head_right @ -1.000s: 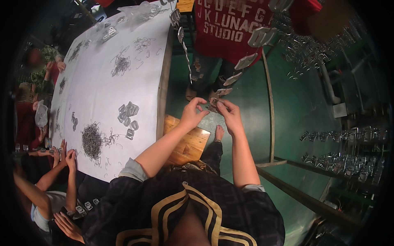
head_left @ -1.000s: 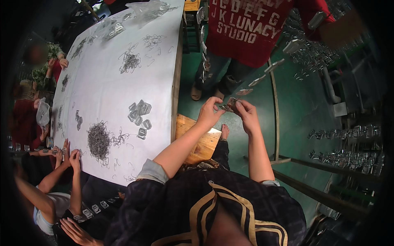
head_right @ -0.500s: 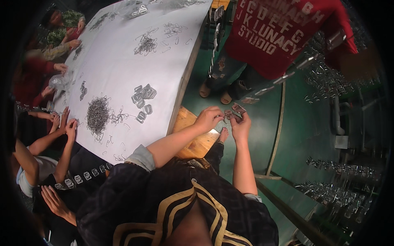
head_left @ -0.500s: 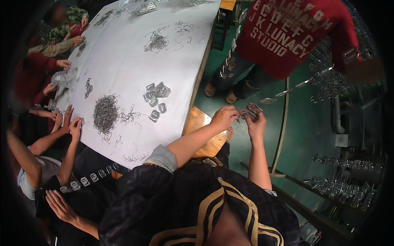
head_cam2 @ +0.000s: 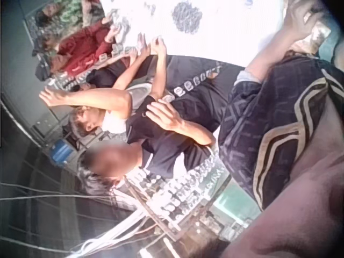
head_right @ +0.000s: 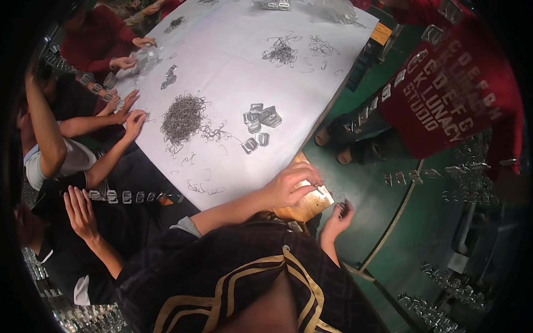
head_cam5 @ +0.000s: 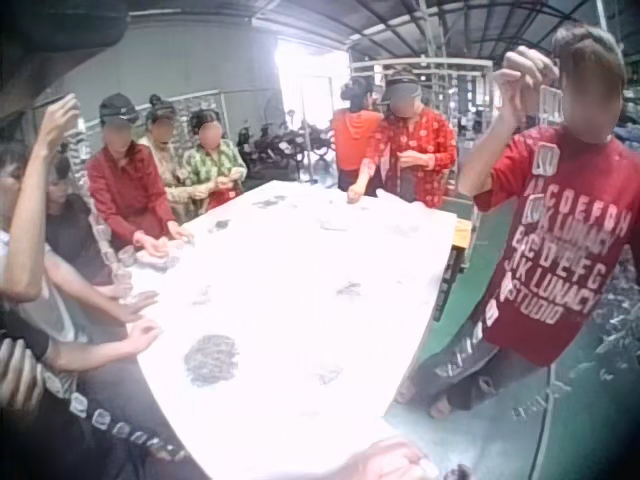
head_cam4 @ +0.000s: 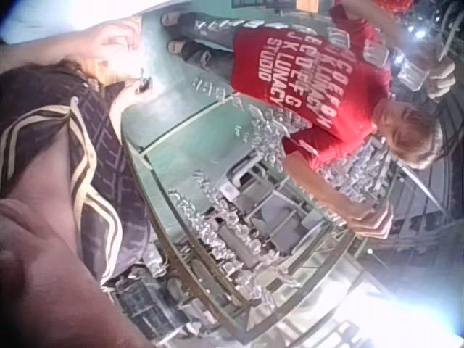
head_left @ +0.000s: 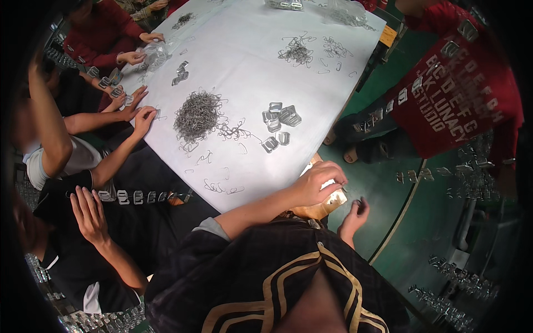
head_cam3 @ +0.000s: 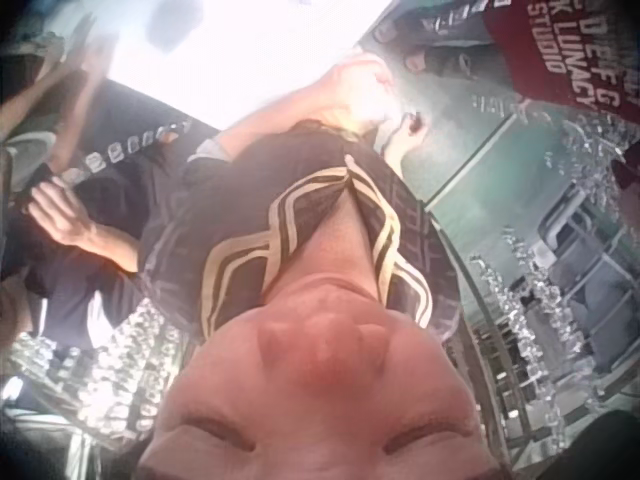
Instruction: The person assembles metal components by threading curved metal wire through small metal plates to create a chain of hooks, working at a table with other people.
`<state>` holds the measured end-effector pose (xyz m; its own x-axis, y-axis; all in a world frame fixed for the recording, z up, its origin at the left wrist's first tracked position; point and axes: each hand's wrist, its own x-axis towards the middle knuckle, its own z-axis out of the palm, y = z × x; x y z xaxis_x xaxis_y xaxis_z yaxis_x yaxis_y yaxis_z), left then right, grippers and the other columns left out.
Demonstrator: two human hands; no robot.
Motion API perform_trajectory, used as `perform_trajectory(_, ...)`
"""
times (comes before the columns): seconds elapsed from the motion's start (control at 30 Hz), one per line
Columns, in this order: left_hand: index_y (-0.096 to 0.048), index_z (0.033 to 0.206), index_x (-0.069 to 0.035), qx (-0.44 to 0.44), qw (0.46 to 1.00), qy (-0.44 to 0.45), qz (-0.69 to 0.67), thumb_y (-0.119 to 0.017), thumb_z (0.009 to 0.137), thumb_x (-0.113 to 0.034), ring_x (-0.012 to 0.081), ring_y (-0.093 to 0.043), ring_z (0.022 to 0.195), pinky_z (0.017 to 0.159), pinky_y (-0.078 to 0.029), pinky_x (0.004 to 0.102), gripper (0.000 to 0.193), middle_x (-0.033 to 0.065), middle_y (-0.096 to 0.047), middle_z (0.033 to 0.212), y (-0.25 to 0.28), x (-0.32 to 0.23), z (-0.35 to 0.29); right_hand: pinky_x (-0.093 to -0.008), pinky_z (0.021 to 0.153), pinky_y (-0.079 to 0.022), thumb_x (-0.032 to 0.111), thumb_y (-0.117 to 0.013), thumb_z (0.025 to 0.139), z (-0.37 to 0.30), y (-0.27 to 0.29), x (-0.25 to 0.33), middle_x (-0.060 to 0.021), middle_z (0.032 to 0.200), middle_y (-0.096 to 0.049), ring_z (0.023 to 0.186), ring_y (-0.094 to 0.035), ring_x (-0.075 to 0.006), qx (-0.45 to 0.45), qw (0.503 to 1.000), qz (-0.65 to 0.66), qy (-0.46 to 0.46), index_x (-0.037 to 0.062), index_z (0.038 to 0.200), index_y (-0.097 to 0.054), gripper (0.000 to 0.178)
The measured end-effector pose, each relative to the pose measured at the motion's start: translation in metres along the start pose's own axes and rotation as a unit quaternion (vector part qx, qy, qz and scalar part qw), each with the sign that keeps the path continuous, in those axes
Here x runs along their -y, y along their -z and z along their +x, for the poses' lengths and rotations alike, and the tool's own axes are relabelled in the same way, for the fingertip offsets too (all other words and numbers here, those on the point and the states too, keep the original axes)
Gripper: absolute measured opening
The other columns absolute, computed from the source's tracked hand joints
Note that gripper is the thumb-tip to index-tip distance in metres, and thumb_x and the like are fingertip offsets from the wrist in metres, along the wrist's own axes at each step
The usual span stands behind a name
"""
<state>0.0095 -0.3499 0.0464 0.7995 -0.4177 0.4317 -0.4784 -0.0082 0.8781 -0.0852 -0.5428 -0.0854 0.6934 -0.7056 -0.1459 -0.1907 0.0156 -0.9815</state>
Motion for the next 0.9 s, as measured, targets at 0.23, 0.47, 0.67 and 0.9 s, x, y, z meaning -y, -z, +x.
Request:
perform_trajectory(0.23,-0.059,0.088,-0.001,-0.053,0.993,0.077,0.071,-0.059,0.081,0.005,0.0246,-0.062,0.089,0.083,-0.046,0.0347,0.010,0.0113,-0.065,0.093,0.068,-0.054,-0.048,-0.0372,0.077,-0.046,0.004,-0.069,0.074,-0.008,-0.154,0.118,-0.0131,0.091,-0.057,0.086,-0.055,-0.0299,0.361,0.807,-0.158,0.440,0.0018,0.102,-0.065,0.029)
perform_trajectory(0.47,-0.058,0.091,0.000,-0.107,0.983,0.088,0.117,-0.056,0.082,0.008,0.0230,-0.062,0.090,0.083,-0.048,0.0330,0.012,0.0131,-0.065,0.094,0.090,-0.066,-0.080,-0.0423,0.081,-0.045,0.016,-0.075,0.066,-0.012,-0.228,0.107,-0.0161,0.094,-0.055,0.093,-0.053,-0.0342,0.460,0.695,-0.292,0.469,0.0002,0.092,-0.062,0.033)
perform_trajectory(0.67,-0.056,0.091,0.001,-0.126,0.980,0.124,0.086,-0.054,0.085,0.005,0.0200,-0.062,0.089,0.082,-0.047,0.0310,0.008,0.0132,-0.066,0.092,0.088,-0.056,-0.079,-0.0357,0.076,-0.048,0.009,-0.056,0.077,-0.004,-0.231,0.097,-0.0124,0.087,-0.056,0.087,-0.057,-0.0263,0.408,0.628,-0.351,0.563,-0.0002,0.082,-0.059,0.011)
perform_trajectory(0.9,-0.059,0.087,0.001,-0.104,0.986,0.082,0.098,-0.058,0.080,0.006,0.0261,-0.063,0.085,0.077,-0.049,0.0327,0.009,0.0131,-0.066,0.090,0.082,-0.053,-0.062,-0.0399,0.068,-0.052,0.004,-0.052,0.080,0.002,-0.215,0.113,-0.0153,0.087,-0.060,0.077,-0.063,-0.0309,0.352,0.713,-0.406,0.451,0.0008,0.097,-0.055,0.018)
